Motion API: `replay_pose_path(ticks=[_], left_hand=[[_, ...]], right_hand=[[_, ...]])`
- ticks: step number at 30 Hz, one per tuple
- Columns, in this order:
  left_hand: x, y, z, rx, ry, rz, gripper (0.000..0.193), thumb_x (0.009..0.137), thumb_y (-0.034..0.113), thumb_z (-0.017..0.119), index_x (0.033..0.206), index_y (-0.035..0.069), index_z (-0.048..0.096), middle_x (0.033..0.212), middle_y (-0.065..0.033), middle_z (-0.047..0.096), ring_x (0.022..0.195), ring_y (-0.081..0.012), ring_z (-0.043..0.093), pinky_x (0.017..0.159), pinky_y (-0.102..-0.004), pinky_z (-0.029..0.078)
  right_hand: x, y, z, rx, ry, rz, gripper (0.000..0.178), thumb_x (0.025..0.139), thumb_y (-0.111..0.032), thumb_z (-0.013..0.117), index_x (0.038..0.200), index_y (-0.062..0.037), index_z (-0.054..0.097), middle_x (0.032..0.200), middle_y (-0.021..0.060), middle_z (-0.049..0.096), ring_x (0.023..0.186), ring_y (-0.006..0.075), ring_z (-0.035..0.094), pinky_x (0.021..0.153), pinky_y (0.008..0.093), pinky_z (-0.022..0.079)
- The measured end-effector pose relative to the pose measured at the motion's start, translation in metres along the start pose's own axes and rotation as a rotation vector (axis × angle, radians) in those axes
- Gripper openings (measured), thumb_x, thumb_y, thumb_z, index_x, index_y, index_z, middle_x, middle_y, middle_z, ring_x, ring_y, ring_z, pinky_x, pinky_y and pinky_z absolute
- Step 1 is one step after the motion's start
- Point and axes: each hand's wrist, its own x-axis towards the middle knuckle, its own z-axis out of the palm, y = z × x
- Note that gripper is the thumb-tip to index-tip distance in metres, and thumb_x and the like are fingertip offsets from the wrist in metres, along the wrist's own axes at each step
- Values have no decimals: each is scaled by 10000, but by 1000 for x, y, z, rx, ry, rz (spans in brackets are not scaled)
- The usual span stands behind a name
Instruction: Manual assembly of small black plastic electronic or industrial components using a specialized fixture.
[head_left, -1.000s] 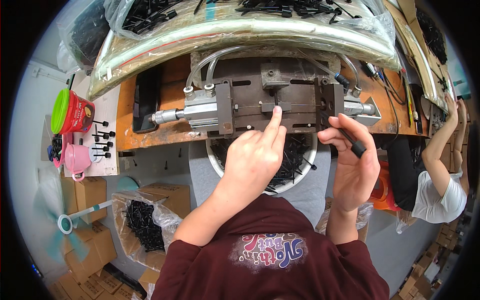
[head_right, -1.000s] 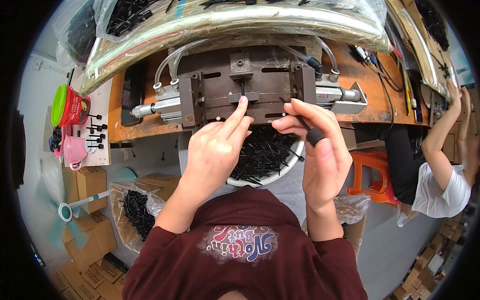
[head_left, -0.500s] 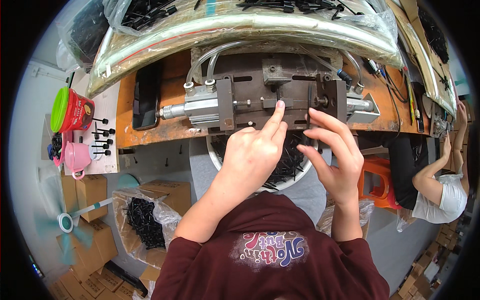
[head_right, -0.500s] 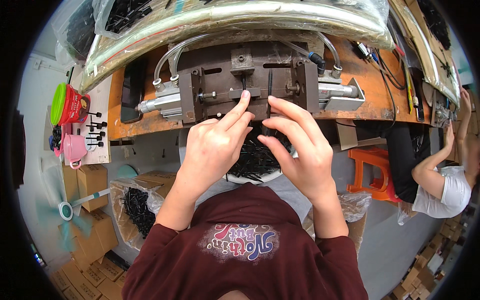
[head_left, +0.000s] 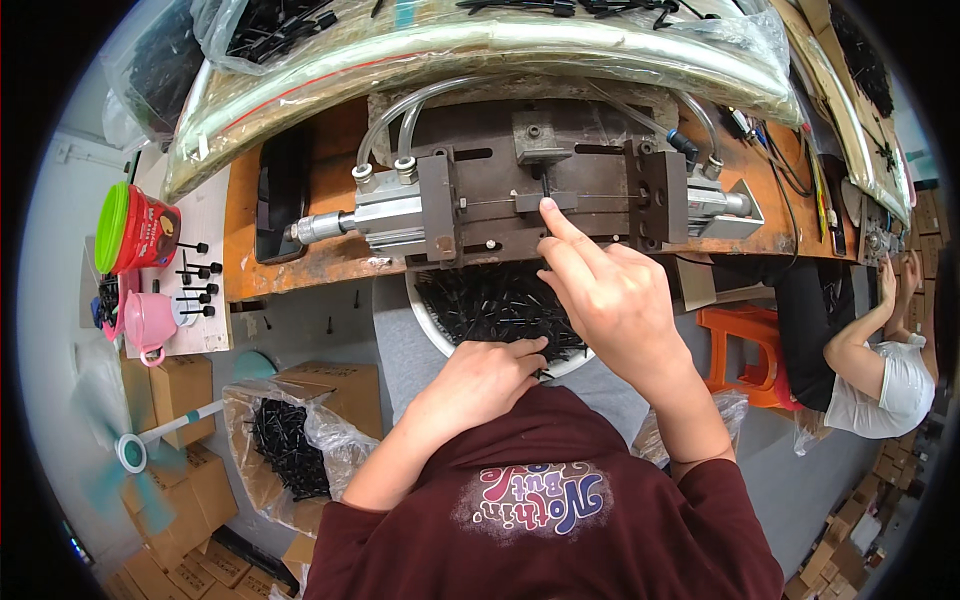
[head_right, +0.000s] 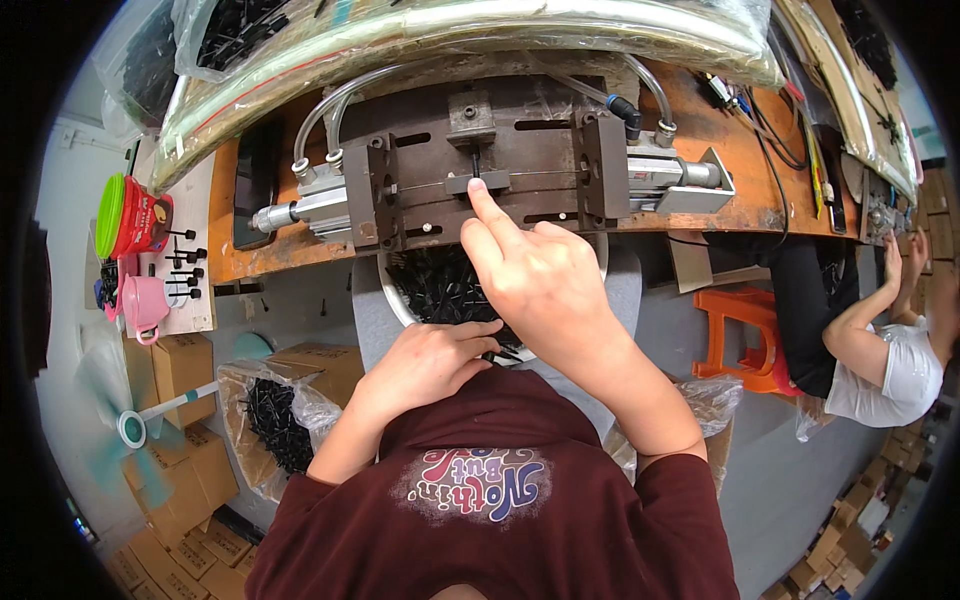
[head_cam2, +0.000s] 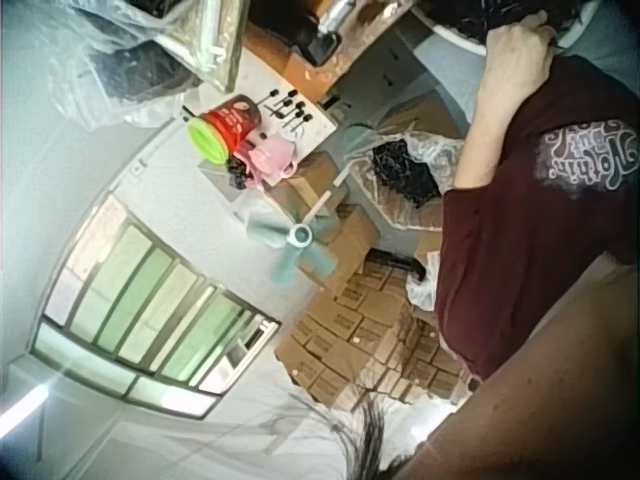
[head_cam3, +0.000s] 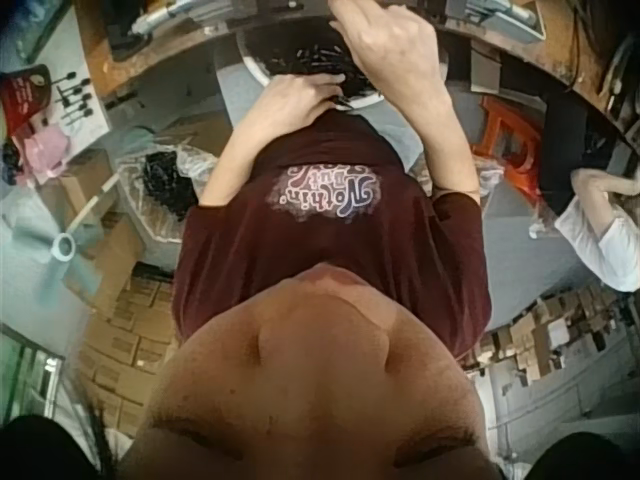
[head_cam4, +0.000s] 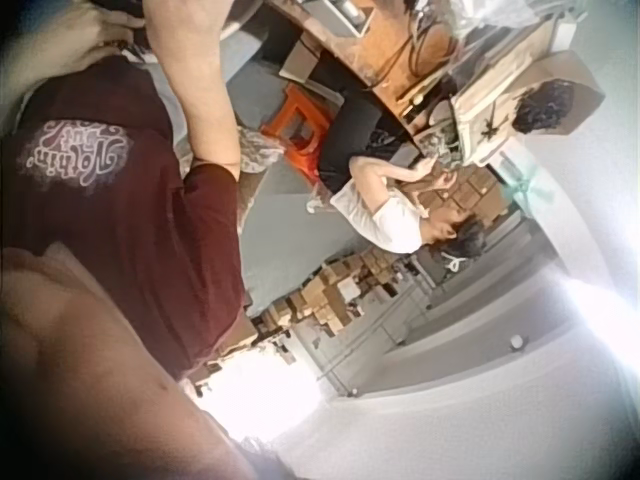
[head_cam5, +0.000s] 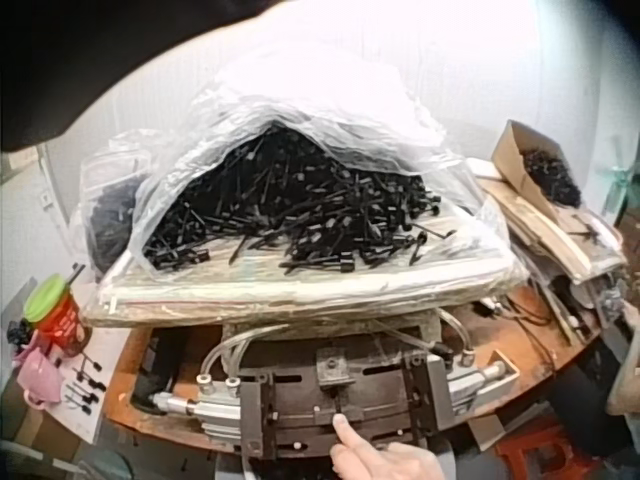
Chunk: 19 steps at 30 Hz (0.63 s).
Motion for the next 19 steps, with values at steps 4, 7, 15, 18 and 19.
replay_pose_path(ticks=[4, 7, 15, 18, 19], left_hand=[[5, -15, 20, 15, 49, -6, 197, 820, 123, 707, 998, 40, 717, 1219, -80, 683, 936, -287, 693, 768, -401, 567], [12, -21, 27, 53, 115, 3, 224, 829, 144, 715, 1028, 41, 713, 1270, -87, 658, 1008, -252, 691, 778, -372, 583], [8, -23, 25, 78, 350, -70, 409, 816, 233, 783, 1184, 82, 688, 1269, -93, 661, 959, -264, 714, 757, -354, 588], [2, -20, 22, -42, 333, -176, 386, 817, 196, 784, 1174, 80, 694, 1259, -99, 668, 955, -231, 725, 750, -322, 588], [-1, -24, 24, -77, 338, -175, 378, 832, 187, 773, 1185, 80, 690, 1280, -105, 660, 962, -204, 728, 753, -311, 588]], right_hand=[[-1, -2, 0, -8, -23, 20, 229, 762, -100, 761, 946, -52, 633, 1249, 96, 683, 538, 193, 577, 550, 286, 498], [0, -2, -1, 8, 1, 26, 224, 761, -105, 749, 941, -46, 628, 1246, 109, 683, 542, 194, 586, 544, 286, 499], [-9, -2, 15, 81, 187, 75, 140, 741, -70, 694, 860, -58, 620, 1222, 130, 694, 502, 171, 562, 522, 271, 484], [-14, 2, 23, 171, 298, 13, 197, 694, -127, 655, 863, -37, 609, 1221, 228, 669, 643, 168, 680, 637, 286, 536], [-20, -1, 20, 267, 276, 63, 208, 755, -113, 731, 941, -50, 663, 1258, 170, 668, 750, 223, 711, 640, 298, 549]])
